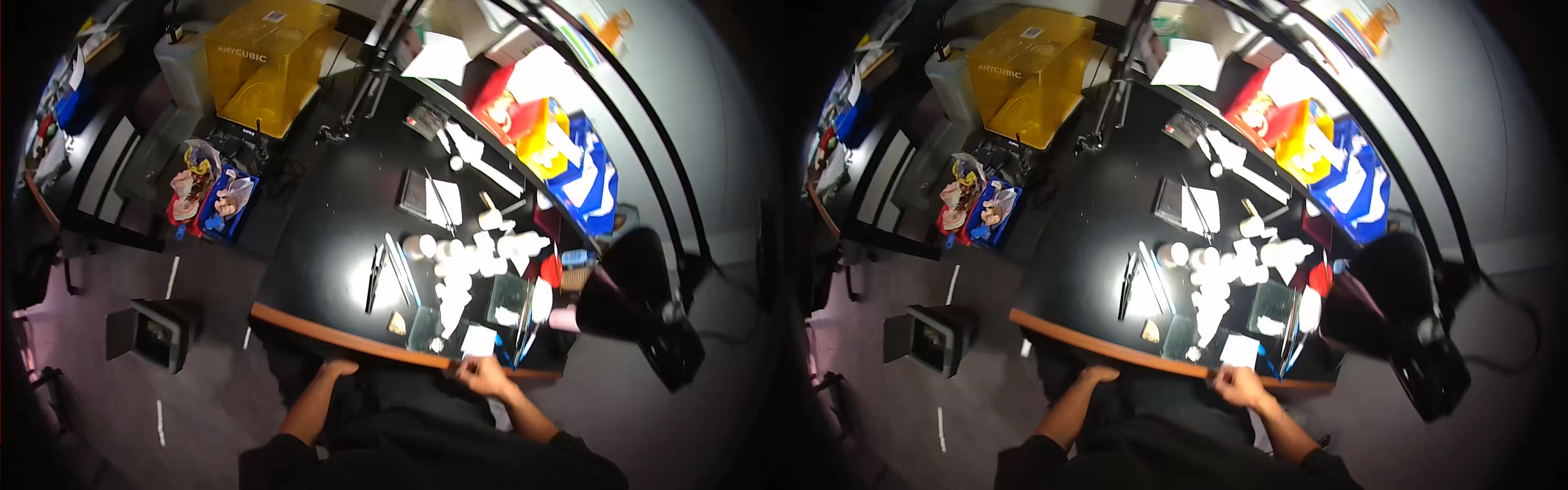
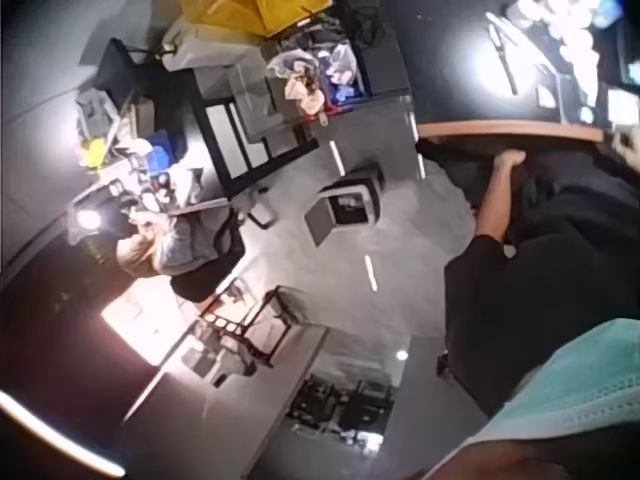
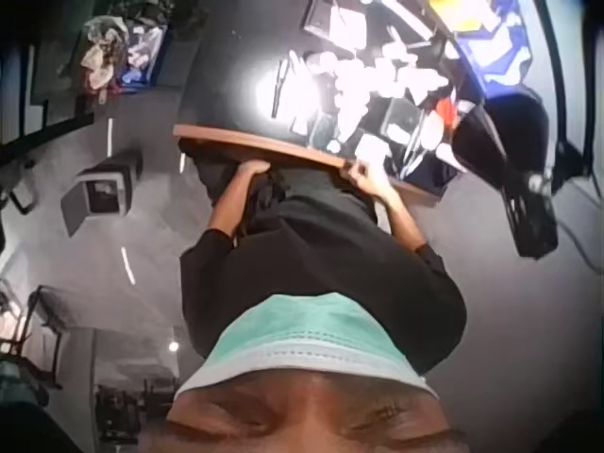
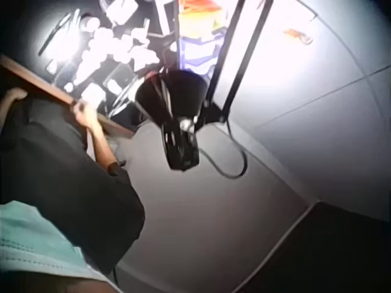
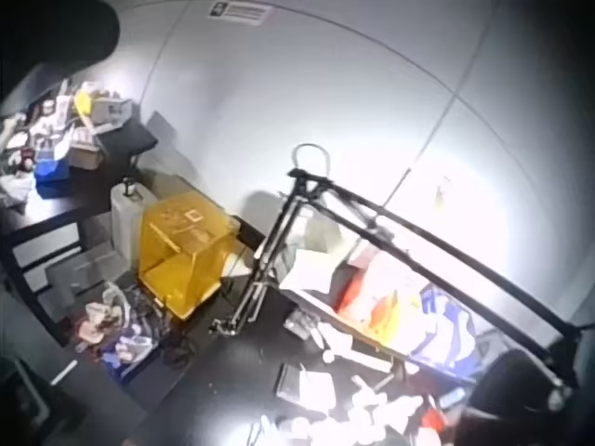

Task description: The person dispenses liquid and paste from containers onto a palette, mixes them using a brush, and paints the mixture onto a small dental piece held with tweezers.

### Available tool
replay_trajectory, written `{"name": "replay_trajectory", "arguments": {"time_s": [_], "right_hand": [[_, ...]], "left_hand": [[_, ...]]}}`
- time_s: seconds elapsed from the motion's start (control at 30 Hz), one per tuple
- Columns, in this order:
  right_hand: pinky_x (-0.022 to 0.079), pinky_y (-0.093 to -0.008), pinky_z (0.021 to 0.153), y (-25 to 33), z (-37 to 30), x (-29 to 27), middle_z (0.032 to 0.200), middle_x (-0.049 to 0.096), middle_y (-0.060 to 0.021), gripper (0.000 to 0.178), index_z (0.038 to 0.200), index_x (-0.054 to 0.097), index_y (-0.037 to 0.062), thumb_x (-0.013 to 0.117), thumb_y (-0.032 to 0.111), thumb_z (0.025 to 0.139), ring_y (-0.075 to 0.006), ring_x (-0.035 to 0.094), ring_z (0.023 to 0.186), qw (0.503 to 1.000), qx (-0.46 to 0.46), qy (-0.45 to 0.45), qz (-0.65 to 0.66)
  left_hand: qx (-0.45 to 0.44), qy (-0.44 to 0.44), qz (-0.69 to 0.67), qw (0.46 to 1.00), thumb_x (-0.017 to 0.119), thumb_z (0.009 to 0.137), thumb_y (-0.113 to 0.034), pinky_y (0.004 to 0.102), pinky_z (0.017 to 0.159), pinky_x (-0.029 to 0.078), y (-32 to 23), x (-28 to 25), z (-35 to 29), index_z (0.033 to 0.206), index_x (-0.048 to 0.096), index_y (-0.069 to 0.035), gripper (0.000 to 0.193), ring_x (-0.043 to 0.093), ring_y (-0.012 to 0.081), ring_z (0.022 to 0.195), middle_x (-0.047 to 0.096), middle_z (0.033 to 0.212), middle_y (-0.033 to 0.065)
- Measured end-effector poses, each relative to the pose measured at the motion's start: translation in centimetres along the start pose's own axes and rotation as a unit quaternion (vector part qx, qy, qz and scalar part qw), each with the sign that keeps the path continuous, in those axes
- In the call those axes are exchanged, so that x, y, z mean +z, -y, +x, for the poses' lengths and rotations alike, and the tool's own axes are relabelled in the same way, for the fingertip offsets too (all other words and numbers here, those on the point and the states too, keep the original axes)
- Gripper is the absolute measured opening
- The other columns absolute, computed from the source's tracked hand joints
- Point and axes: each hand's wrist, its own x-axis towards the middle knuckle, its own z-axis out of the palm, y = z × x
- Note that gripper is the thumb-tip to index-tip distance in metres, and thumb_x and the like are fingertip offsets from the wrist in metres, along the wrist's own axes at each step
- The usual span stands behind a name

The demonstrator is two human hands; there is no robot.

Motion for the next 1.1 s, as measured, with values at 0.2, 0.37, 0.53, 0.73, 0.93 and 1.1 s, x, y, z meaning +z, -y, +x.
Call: {"name": "replay_trajectory", "arguments": {"time_s": [0.2, 0.37, 0.53, 0.73, 0.93, 1.1], "right_hand": [[0.054, -0.0562, 0.094, 1.3, 2.6, 5.7, 0.106, 0.074, -0.0289, 0.035, 0.100, 0.075, 0.0021, 0.060, 0.033, 0.100, -0.0518, 0.068, 0.105, 0.949, 0.071, 0.253, -0.173], [0.054, -0.0500, 0.104, -6.6, 3.8, 9.8, 0.125, 0.074, -0.0279, 0.038, 0.126, 0.075, 0.0047, 0.064, 0.027, 0.098, -0.0447, 0.069, 0.120, 0.964, 0.120, 0.201, -0.124], [0.055, -0.0490, 0.101, -1.6, 6.1, 8.8, 0.125, 0.076, -0.0254, 0.041, 0.131, 0.074, 0.0063, 0.062, 0.026, 0.098, -0.0425, 0.071, 0.118, 0.956, 0.227, 0.183, -0.045], [0.056, -0.0509, 0.095, -10.0, 8.4, 14.2, 0.122, 0.077, -0.0209, 0.041, 0.124, 0.074, 0.0075, 0.051, 0.035, 0.104, -0.0405, 0.073, 0.110, 0.952, 0.114, 0.254, -0.129], [0.053, -0.0492, 0.096, -11.5, 13.5, 18.8, 0.118, 0.072, -0.0153, 0.039, 0.122, 0.067, 0.0082, 0.047, 0.039, 0.109, -0.0334, 0.068, 0.110, 0.946, 0.032, 0.241, -0.213], [0.053, -0.0479, 0.094, -14.3, 16.2, 24.7, 0.107, 0.071, -0.0179, 0.032, 0.112, 0.067, 0.0040, 0.059, 0.034, 0.107, -0.0342, 0.068, 0.102, 0.975, -0.099, 0.128, -0.151]], "left_hand": [[-0.008, -0.239, 0.081, 0.968, 0.059, 0.103, -0.044, 0.0530, 0.127, 0.034, 4.1, 1.1, 0.0, 0.154, 0.060, -0.015, 0.058, 0.045, 0.0405, 0.152, 0.057, 0.160, 0.0147], [-0.020, -0.233, 0.088, 0.968, 0.060, 0.103, -0.043, 0.0531, 0.127, 0.034, 7.7, 3.2, -4.4, 0.153, 0.060, -0.015, 0.058, 0.045, 0.0409, 0.152, 0.057, 0.160, 0.0150], [-0.033, -0.212, 0.110, 0.971, 0.060, 0.103, -0.043, 0.0532, 0.126, 0.035, 10.9, 2.4, -7.8, 0.153, 0.060, -0.014, 0.057, 0.046, 0.0414, 0.151, 0.057, 0.159, 0.0154], [-0.036, -0.234, 0.116, 0.965, 0.061, 0.104, -0.042, 0.0533, 0.126, 0.036, 12.1, 1.7, -4.3, 0.153, 0.060, -0.014, 0.057, 0.047, 0.0419, 0.151, 0.058, 0.159, 0.0158], [0.006, -0.304, 0.104, 0.947, 0.062, 0.104, -0.041, 0.0534, 0.125, 0.036, 11.7, -2.4, 6.7, 0.153, 0.060, -0.013, 0.056, 0.047, 0.0424, 0.150, 0.058, 0.159, 0.0162], [0.050, -0.371, 0.094, 0.923, 0.062, 0.104, -0.040, 0.0535, 0.125, 0.037, 11.2, -6.4, 11.4, 0.153, 0.060, -0.013, 0.056, 0.048, 0.0429, 0.149, 0.058, 0.158, 0.0166]]}}
